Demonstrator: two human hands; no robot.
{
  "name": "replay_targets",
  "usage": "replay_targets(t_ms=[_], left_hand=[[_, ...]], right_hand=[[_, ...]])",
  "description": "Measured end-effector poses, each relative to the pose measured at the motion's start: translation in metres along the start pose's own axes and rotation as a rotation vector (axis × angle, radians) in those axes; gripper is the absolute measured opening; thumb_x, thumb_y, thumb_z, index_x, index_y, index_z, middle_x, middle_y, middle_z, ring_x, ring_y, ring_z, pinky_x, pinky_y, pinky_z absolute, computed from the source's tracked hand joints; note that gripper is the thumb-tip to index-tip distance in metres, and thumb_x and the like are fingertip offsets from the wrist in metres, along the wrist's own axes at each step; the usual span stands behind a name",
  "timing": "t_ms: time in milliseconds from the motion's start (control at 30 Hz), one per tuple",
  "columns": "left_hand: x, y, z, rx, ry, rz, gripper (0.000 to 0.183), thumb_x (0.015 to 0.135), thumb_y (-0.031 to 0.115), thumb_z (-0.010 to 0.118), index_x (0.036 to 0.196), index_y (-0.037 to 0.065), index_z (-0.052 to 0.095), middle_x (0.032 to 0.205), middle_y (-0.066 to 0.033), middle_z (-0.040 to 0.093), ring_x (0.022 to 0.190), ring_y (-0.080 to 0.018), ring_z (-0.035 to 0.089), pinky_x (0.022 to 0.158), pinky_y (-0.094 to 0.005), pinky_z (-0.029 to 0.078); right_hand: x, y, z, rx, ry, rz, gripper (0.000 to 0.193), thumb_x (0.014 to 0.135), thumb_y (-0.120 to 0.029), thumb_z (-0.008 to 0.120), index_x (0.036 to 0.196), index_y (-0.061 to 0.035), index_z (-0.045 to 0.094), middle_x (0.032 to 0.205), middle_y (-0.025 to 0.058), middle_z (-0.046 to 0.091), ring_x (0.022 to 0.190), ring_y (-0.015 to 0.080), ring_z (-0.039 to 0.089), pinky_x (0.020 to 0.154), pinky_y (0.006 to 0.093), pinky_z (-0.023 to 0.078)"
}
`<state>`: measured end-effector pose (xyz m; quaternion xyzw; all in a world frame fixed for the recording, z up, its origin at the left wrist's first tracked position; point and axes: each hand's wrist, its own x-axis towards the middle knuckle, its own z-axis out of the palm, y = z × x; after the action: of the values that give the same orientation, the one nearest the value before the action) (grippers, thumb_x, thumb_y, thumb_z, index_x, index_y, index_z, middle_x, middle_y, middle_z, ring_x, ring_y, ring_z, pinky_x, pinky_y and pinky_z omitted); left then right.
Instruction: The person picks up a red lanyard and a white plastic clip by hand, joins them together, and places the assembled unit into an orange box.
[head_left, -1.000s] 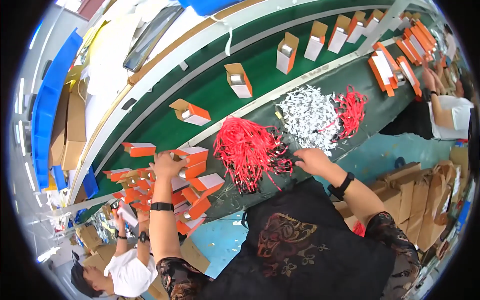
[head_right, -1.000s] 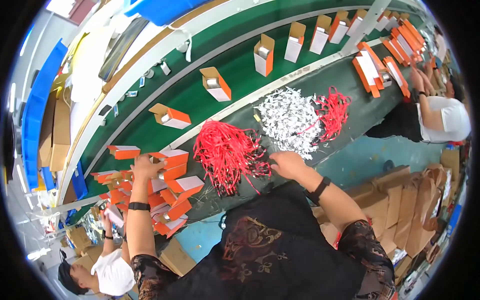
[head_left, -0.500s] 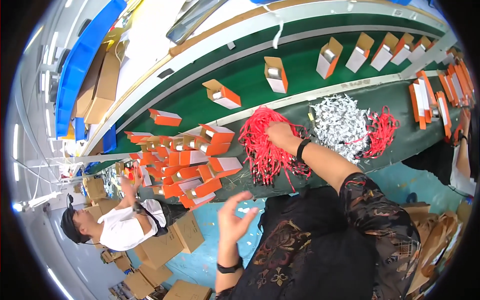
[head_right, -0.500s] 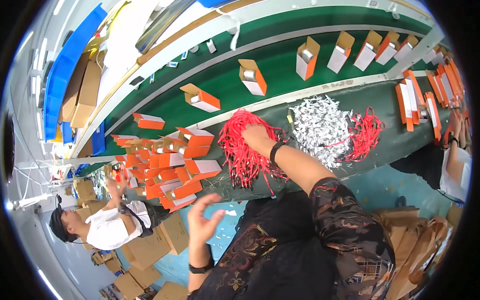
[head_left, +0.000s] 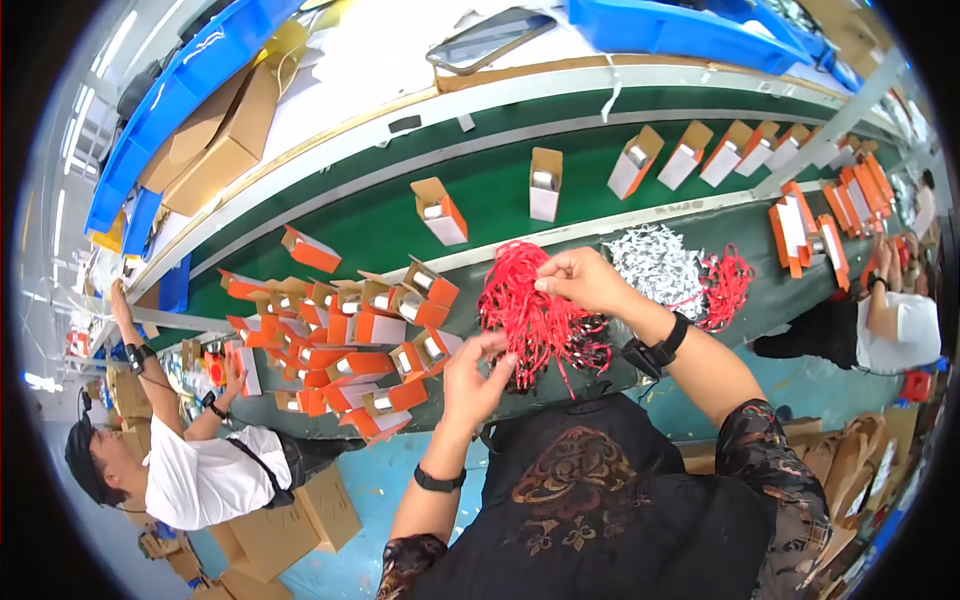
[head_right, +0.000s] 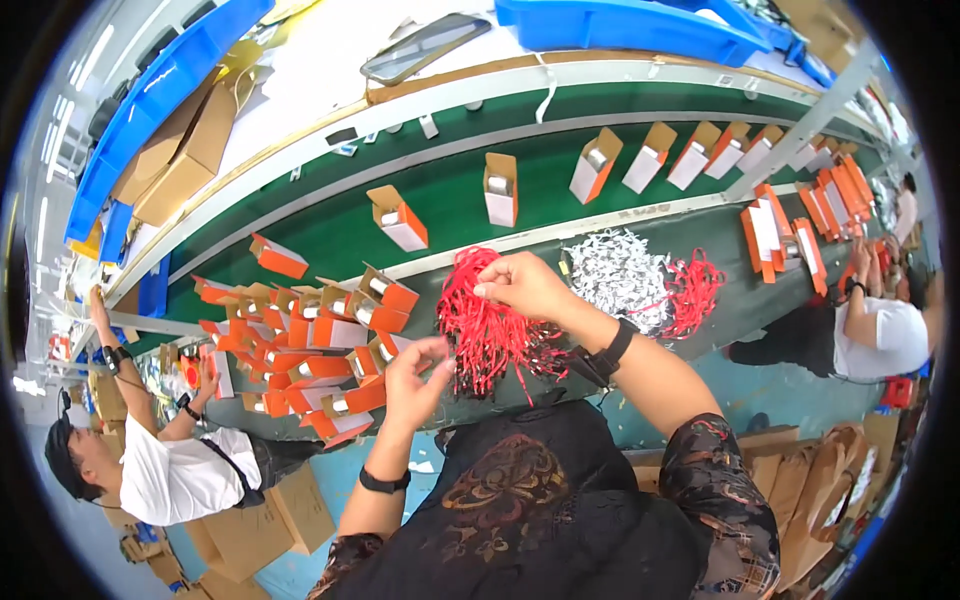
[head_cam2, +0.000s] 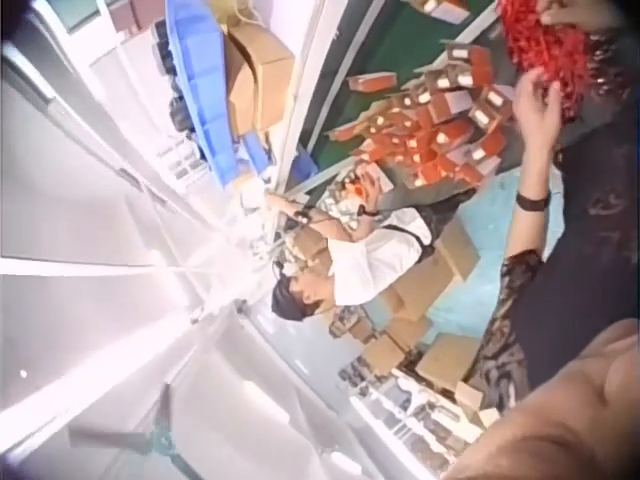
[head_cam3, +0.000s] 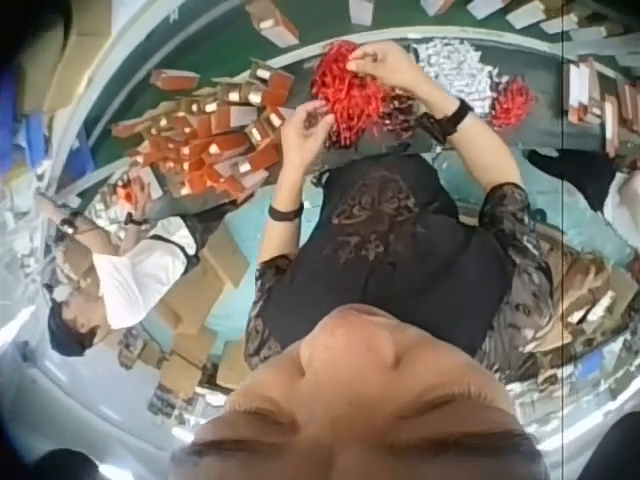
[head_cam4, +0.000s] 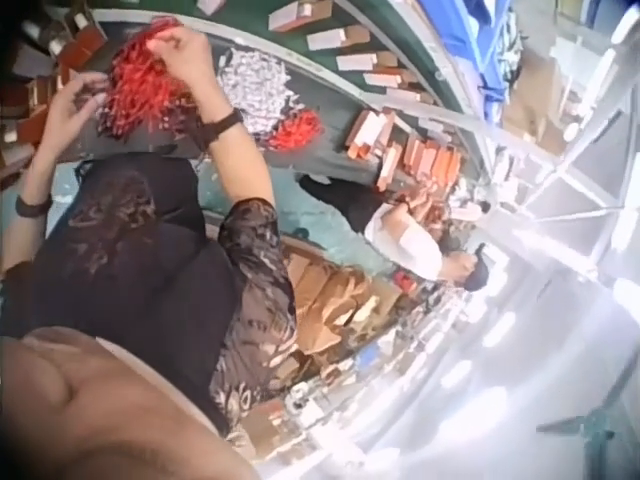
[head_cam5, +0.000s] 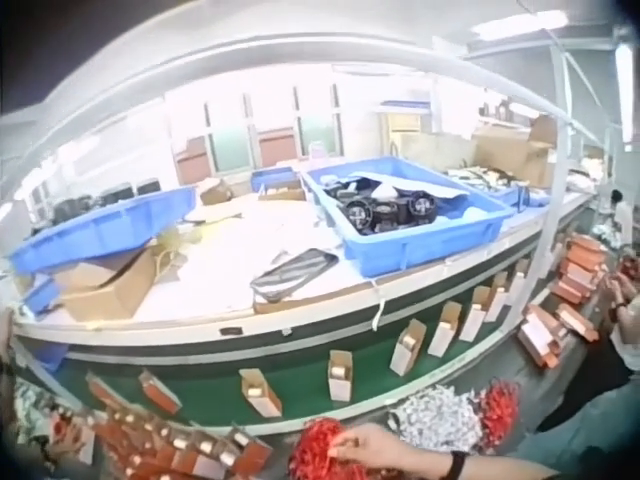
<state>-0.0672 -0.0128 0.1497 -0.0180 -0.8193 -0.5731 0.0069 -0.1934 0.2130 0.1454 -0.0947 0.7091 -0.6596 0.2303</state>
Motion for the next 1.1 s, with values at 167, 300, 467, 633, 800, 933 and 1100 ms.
replay_targets(t_ms=[167,300,467,633,800,933,1100], left_hand=[[0.081,0.008,0.023,0.307,0.027,0.357,0.046,0.078,0.009,0.073,0.122,0.003,0.060,0.117,-0.0181,0.059,0.112,-0.0351,0.057,0.098,-0.0414,0.045],[0.124,-0.064,0.048,0.320,-0.074,0.443,0.030,0.081,0.016,0.071,0.109,0.009,0.069,0.111,-0.0162,0.062,0.106,-0.0345,0.058,0.094,-0.0405,0.046],[0.128,-0.060,0.050,-0.090,0.128,0.179,0.018,0.097,0.011,0.054,0.104,0.001,0.067,0.097,-0.0076,0.066,0.096,-0.0182,0.061,0.089,-0.0315,0.047],[0.110,0.053,0.027,-0.729,0.053,0.134,0.025,0.101,0.025,0.053,0.106,0.003,0.063,0.094,-0.0070,0.064,0.083,-0.0134,0.063,0.066,-0.0270,0.054],[0.091,0.136,0.005,-0.655,0.032,0.795,0.028,0.097,0.028,0.058,0.101,0.001,0.065,0.118,-0.0181,0.055,0.107,-0.0324,0.061,0.092,-0.0481,0.052],[0.089,0.141,0.001,-0.325,-0.081,0.823,0.026,0.095,0.028,0.062,0.100,0.003,0.068,0.125,-0.0185,0.054,0.125,-0.0354,0.051,0.105,-0.0536,0.041],[0.031,0.163,-0.005,0.415,0.052,0.896,0.025,0.085,0.037,0.072,0.098,0.016,0.073,0.130,-0.0092,0.053,0.128,-0.0326,0.048,0.110,-0.0576,0.033]], right_hand=[[-0.032,-0.060,-0.001,0.026,-0.033,0.039,0.015,0.091,-0.016,0.069,0.092,-0.0010,0.069,0.072,-0.0027,0.062,0.063,0.0041,0.054,0.056,0.0194,0.042],[-0.061,-0.091,-0.001,0.340,-0.141,-0.005,0.017,0.090,-0.020,0.070,0.087,-0.0038,0.065,0.073,-0.0018,0.060,0.061,0.0055,0.051,0.055,0.0196,0.039],[-0.129,-0.110,-0.019,0.380,-0.203,-0.187,0.022,0.087,-0.022,0.072,0.083,-0.0018,0.064,0.074,0.0036,0.060,0.065,0.0102,0.052,0.058,0.0241,0.039],[-0.175,-0.051,-0.046,0.382,-0.411,-0.146,0.013,0.085,-0.009,0.074,0.087,0.0019,0.068,0.082,0.0025,0.063,0.074,0.0079,0.055,0.066,0.0257,0.045],[-0.179,-0.004,-0.039,0.120,-0.369,0.026,0.017,0.087,-0.014,0.073,0.092,0.0016,0.069,0.083,0.0010,0.067,0.076,0.0063,0.058,0.069,0.0246,0.047],[-0.162,0.034,-0.027,0.147,-0.455,0.001,0.022,0.087,-0.020,0.073,0.096,-0.0006,0.071,0.082,0.0010,0.069,0.075,0.0062,0.059,0.069,0.0258,0.048],[-0.145,0.051,-0.036,-0.186,-0.570,-0.034,0.020,0.086,-0.019,0.074,0.096,-0.0020,0.072,0.083,0.0027,0.064,0.073,0.0100,0.058,0.063,0.0277,0.045]])
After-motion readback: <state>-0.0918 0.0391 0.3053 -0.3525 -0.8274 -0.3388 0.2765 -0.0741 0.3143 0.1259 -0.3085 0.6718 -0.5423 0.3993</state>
